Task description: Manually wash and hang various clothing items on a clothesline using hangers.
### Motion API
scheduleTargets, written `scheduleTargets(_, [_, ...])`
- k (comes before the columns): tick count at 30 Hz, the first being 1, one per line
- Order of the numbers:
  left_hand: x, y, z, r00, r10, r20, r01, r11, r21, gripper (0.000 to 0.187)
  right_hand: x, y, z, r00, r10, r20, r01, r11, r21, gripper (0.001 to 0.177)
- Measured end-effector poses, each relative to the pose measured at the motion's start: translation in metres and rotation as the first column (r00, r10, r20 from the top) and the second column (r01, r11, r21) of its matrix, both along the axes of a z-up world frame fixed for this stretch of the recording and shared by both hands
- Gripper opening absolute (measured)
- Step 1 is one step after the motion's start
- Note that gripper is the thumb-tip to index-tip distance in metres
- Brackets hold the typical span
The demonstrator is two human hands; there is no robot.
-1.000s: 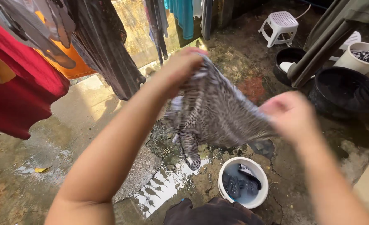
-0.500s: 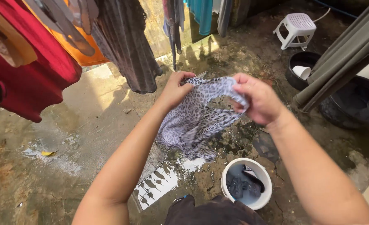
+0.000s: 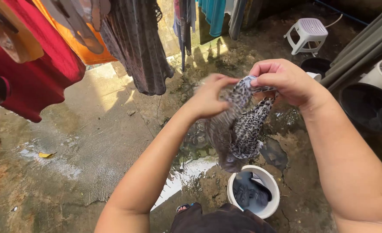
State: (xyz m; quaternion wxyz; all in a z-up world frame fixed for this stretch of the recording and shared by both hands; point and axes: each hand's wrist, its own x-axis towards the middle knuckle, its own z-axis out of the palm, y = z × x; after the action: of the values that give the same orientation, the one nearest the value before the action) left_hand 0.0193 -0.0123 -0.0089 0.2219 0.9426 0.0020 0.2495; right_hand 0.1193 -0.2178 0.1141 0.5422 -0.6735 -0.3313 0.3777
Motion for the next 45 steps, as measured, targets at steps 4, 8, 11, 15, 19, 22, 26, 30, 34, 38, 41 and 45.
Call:
scheduleTargets(4, [0.004,-0.032,0.031,0.698,-0.683,0.215,0.524,0.282,-0.804,0.066,0.013,-0.015,-0.011,0.978,-0.086,0.191,0.089,0.996,-0.007,0.010])
scheduleTargets(8, [0.010,-0.043,0.038,0.915,-0.355,-0.194,0.244,0.868,-0.433,0.048,0.027,-0.036,-0.022,0.950,-0.179,0.256,0.193,0.981,-0.030,0.010])
scheduleTargets(11, [0.024,-0.044,-0.012,0.990,-0.104,-0.097,0.072,0.956,-0.286,0.042,0.029,-0.046,-0.017,0.949,-0.269,0.164,0.255,0.962,0.098,0.009])
scheduleTargets(15, [0.030,-0.042,-0.124,0.926,0.073,-0.370,-0.212,0.911,-0.352,0.054,0.014,-0.054,0.023,0.923,-0.384,0.029,0.350,0.868,0.353,0.008])
scheduleTargets(19, [0.049,0.007,-0.228,0.849,-0.048,-0.526,-0.188,0.904,-0.385,0.034,0.023,-0.080,0.036,0.897,-0.441,-0.019,0.388,0.768,0.510,0.006])
scheduleTargets(22, [0.037,0.044,-0.154,0.825,-0.258,-0.503,-0.473,0.173,-0.864,0.025,0.034,-0.092,0.030,0.895,-0.446,-0.004,0.372,0.741,0.559,0.006])
scheduleTargets(26, [0.029,0.088,-0.066,0.898,-0.238,-0.371,-0.358,0.097,-0.929,0.021,0.036,-0.093,0.007,0.840,-0.542,-0.018,0.483,0.733,0.480,0.006])
scheduleTargets(30, [0.012,0.112,-0.016,0.957,-0.205,-0.204,-0.172,0.163,-0.971,0.016,0.041,-0.106,-0.024,0.788,-0.601,-0.132,0.595,0.689,0.414,0.010])
scheduleTargets(34, [0.006,0.126,-0.108,0.985,-0.169,-0.024,0.028,0.298,-0.954,0.012,0.045,-0.113,-0.121,0.716,-0.694,-0.078,0.608,0.564,0.558,0.020])
scheduleTargets(38, [0.017,0.132,-0.266,0.930,-0.046,-0.364,-0.262,0.612,-0.746,0.030,0.049,-0.105,-0.304,0.628,-0.777,0.042,0.774,0.629,0.072,0.005])
scheduleTargets(41, [0.005,0.127,-0.212,0.931,-0.179,-0.318,-0.289,0.168,-0.942,0.036,0.079,-0.086,-0.314,0.623,-0.781,-0.056,0.782,0.616,0.095,0.011])
scheduleTargets(45, [-0.030,0.100,-0.040,0.968,-0.225,-0.110,-0.093,0.087,-0.992,0.044,0.025,-0.039,-0.121,0.800,-0.439,-0.409,0.600,0.614,0.513,0.021])
